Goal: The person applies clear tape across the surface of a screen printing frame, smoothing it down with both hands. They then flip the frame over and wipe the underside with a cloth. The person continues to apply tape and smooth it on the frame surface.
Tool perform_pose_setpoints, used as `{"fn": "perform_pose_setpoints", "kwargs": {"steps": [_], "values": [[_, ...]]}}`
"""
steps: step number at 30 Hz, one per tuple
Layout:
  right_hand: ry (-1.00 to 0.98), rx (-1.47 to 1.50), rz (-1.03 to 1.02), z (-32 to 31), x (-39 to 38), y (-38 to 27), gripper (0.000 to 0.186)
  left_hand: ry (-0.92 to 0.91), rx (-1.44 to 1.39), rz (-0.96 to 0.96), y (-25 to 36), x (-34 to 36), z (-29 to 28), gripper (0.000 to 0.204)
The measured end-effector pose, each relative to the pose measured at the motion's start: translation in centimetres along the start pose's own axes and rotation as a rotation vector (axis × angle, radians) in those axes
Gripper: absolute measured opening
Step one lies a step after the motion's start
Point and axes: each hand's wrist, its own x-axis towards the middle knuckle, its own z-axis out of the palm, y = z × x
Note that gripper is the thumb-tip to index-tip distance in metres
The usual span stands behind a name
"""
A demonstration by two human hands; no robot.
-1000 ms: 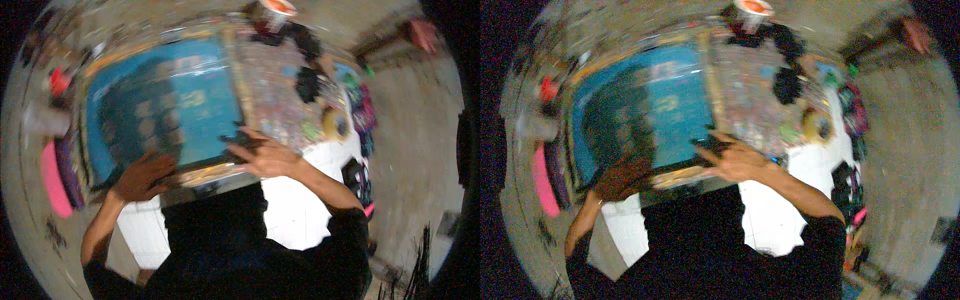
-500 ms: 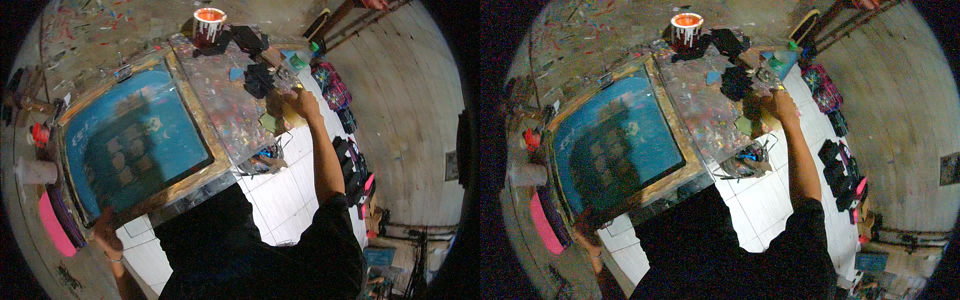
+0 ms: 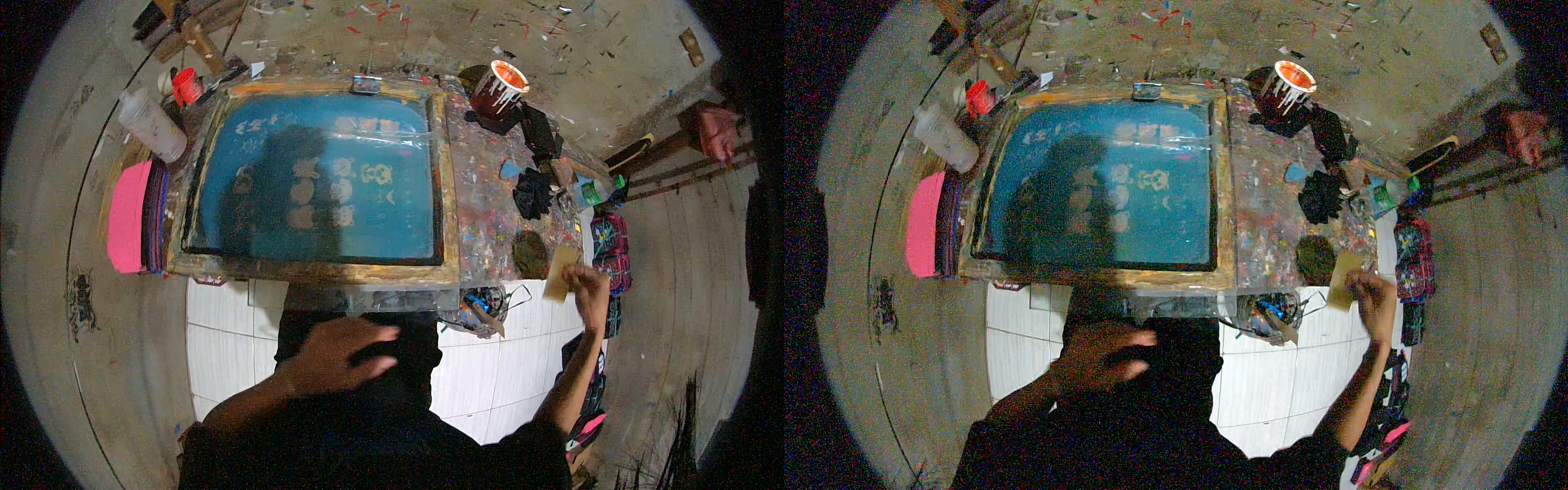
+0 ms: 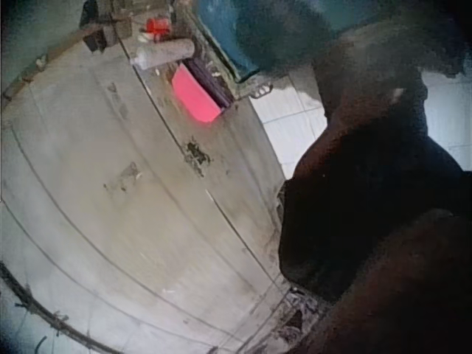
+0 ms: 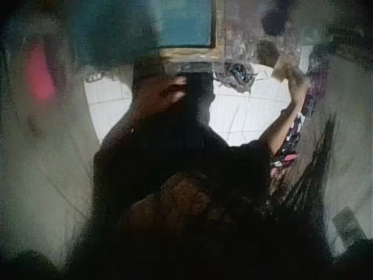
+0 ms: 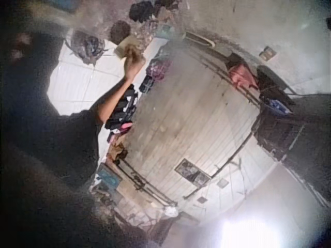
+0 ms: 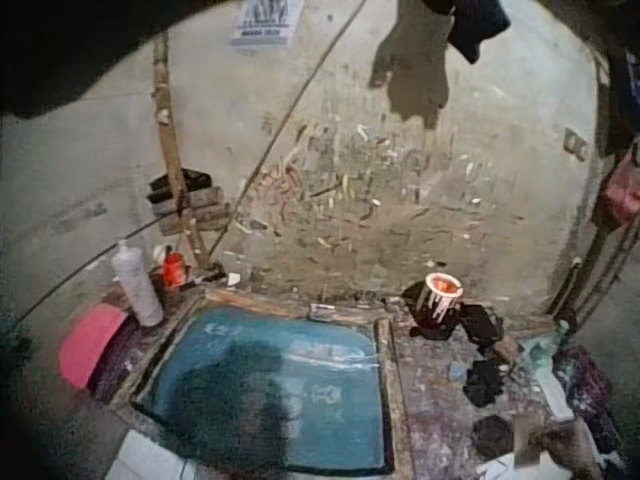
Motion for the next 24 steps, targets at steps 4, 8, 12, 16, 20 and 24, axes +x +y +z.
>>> {"fn": "perform_pose_setpoints", "kwargs": {"steps": [4, 8, 12, 16, 20, 24], "values": [[-0.084, 0.155, 0.113, 3.7, -9.7, -9.7, 0.011, 0.067, -0.194, 0.188, 4.0, 4.9, 5.6, 0.07], [-0.204, 0.431, 0.235, 9.3, -16.3, -12.2, 0.011, 0.044, -0.177, 0.093, 4.1, 5.3, 9.0, 0.058], [-0.305, 0.626, 0.396, 12.9, -17.3, -11.8, 0.013, -0.052, -0.183, -0.039, 2.0, 2.9, 7.8, 0.036], [-0.392, 0.64, 0.413, 15.3, -16.9, -11.9, 0.014, -0.055, -0.289, -0.282, 1.3, 1.2, 6.9, 0.025], [-0.385, 0.754, 0.365, 16.9, -17.1, -12.5, 0.06, 0.037, -0.234, -0.38, 0.7, 0.5, 7.3, 0.021], [-0.479, 0.607, 0.33, 18.0, -18.7, -12.3, 0.118, -0.029, -0.061, -0.545, 0.3, 0.8, 6.0, 0.02]]}}
